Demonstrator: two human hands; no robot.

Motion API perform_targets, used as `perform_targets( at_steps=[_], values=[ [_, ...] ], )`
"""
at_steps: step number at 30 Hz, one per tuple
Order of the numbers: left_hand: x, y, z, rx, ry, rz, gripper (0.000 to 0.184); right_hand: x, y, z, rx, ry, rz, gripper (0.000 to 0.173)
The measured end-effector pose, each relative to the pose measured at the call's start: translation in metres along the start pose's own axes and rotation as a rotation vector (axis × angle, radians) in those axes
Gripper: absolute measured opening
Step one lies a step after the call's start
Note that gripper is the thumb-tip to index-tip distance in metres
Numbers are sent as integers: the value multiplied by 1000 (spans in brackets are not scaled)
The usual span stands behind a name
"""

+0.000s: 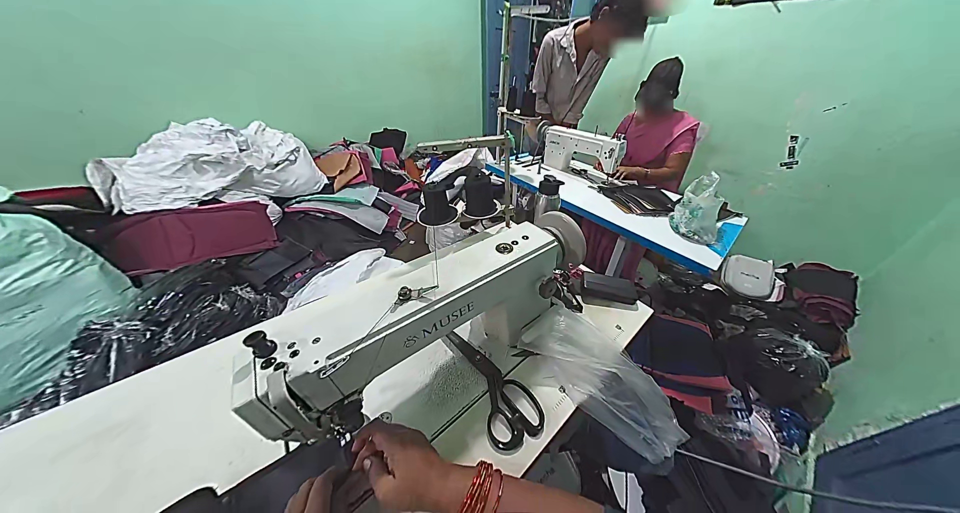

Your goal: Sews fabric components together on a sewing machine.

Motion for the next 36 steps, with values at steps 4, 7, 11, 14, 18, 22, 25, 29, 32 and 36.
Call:
perform_targets(
  at_steps=[4, 7, 11, 14, 18, 22, 25, 29, 32, 36],
  values=[
    [10, 2, 8, -90, 80, 116, 25, 9, -9, 3, 17, 127, -56, 29],
    [21, 8, 5, -147, 186, 268, 26, 17, -17, 1, 81, 256, -70, 29],
    [32, 17, 3, -246, 280, 400, 28, 34, -25, 4, 71, 354, -164, 25],
    [39, 21, 0, -333, 310, 437, 26, 33, -22, 5, 40, 326, -244, 25],
    [38, 27, -14, -524, 237, 433, 37, 26, -13, 4, -6, 238, -363, 31],
    [28, 25, -25, -453, 183, 374, 51, 25, -3, 4, -113, 292, -478, 39],
    [17, 21, -30, -369, 182, 305, 58, 19, 1, 3, -169, 303, -540, 46],
    [11, 16, -32, -267, 247, 273, 63, 18, 5, 1, -196, 280, -598, 56],
    [10, 15, -32, -230, 282, 264, 65, 17, 8, 1, -216, 258, -628, 59],
    [8, 16, -29, -278, 295, 263, 70, 16, 9, 1, -232, 259, -635, 62]
  ],
)
Point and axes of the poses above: each hand's wrist, its own z-axis towards the middle knuckle, its own y-axis out of the palm, x = y × z, the point moved 9 cm from there along z, towards the middle knuckle, and after that the axes turned 1 degree about -x, right-handed, at the moved point
